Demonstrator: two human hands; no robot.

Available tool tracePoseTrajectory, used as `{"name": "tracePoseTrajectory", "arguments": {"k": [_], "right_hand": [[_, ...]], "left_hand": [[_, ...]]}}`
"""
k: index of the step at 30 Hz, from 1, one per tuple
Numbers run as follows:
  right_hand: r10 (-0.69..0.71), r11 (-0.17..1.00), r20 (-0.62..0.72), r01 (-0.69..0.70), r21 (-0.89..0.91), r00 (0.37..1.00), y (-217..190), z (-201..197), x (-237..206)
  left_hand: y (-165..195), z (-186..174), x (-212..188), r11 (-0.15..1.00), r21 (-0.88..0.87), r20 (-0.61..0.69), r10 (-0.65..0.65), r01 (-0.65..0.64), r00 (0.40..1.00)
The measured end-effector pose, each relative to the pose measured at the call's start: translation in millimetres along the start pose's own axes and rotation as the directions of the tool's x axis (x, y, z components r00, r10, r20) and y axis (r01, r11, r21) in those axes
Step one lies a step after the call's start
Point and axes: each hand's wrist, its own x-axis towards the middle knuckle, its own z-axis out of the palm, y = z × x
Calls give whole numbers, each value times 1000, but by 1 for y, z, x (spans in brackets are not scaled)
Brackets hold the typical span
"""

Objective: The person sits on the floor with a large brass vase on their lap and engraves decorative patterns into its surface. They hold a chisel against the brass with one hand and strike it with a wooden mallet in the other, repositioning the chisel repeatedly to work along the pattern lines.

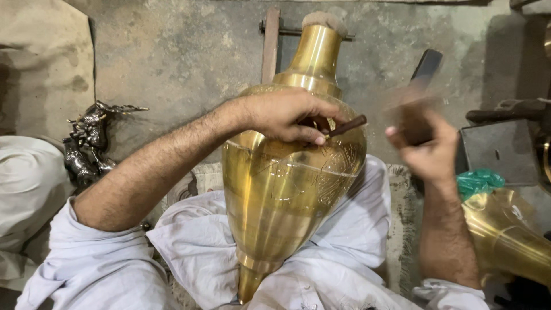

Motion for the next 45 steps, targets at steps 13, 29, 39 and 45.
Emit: {"name": "tracePoseTrajectory", "arguments": {"k": [13, 29, 39, 45], "right_hand": [[80, 978, 10, -80, 193, 997, 1, -6, -1], [127, 979, -51, -117, 167, 991, -4, -13, -7], [183, 975, -29, -178, 135, 983, -9, -20, -7], [160, 894, -77, -111, 434, 984, -11, -15, -9]], "left_hand": [[0, 3, -3, 999, -29, -55, 23, -25, 998], [-2, 4, -8, 991, -63, -88, 109, -114, 990], [-4, 6, -9, 992, -26, -104, 119, -122, 987], [0, 7, -17, 990, -27, -111, 135, -139, 985]]}}
